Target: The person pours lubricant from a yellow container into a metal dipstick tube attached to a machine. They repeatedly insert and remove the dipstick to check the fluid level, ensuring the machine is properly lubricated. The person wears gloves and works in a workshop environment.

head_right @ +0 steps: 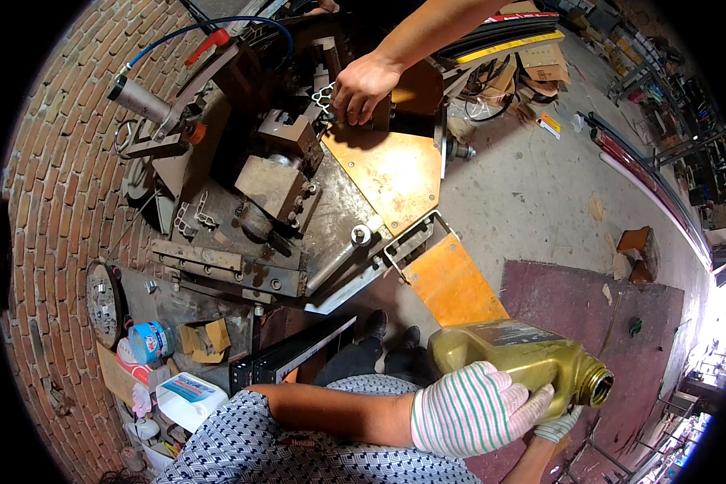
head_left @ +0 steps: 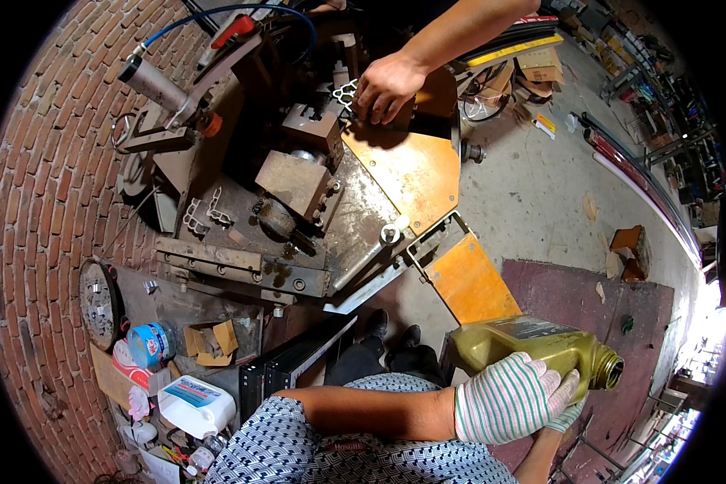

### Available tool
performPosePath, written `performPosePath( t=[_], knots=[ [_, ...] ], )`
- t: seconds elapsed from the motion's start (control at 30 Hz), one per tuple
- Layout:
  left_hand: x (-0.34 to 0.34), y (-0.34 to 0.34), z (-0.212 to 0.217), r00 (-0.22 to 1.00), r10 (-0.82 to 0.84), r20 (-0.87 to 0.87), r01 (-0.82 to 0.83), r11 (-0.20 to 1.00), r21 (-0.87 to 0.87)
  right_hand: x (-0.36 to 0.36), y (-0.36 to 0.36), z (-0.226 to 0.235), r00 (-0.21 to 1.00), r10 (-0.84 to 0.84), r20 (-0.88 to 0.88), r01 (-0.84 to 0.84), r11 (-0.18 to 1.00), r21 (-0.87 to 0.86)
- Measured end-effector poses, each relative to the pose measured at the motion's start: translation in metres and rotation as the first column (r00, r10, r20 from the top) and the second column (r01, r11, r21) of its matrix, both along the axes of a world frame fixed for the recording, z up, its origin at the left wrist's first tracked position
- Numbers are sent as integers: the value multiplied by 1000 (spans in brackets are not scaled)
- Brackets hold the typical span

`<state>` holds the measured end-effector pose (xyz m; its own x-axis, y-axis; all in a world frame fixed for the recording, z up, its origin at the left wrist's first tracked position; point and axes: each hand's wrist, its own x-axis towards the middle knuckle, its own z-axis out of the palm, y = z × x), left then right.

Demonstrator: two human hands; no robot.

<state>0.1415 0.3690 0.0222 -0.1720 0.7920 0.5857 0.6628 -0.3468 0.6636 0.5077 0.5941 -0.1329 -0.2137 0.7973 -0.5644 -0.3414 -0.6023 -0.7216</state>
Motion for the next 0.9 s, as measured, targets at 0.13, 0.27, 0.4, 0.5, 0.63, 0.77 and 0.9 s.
performPosePath(
  t=[0.13,0.27,0.4,0.5,0.63,0.77,0.9],
  knots=[
    [0,0,1,1000,-9,-6,9,1000,-12,-3,-2,1,1000,-6,0,6,1000,-2],
    [-1,0,0,1000,-29,-5,28,999,-31,-6,-3,2,1000,-9,-2,9,1000,0],
    [-1,-1,1,1000,-16,-11,16,1000,-25,-10,-4,4,1000,-9,-4,9,1000,-1],
    [0,-1,1,1000,-3,-11,3,1000,-9,-9,-4,2,1000,-10,-15,10,1000,-1],
    [1,-2,0,1000,3,-22,-3,1000,-13,-12,-4,2,1000,-4,-15,4,1000,0],
    [3,-1,-2,1000,10,-22,-10,1000,-6,-12,-5,3,1000,-6,-14,6,1000,7],
    [2,-1,-1,1000,10,-20,-10,1000,-9,-13,-5,5,1000,-6,-8,6,1000,8]
  ],
)
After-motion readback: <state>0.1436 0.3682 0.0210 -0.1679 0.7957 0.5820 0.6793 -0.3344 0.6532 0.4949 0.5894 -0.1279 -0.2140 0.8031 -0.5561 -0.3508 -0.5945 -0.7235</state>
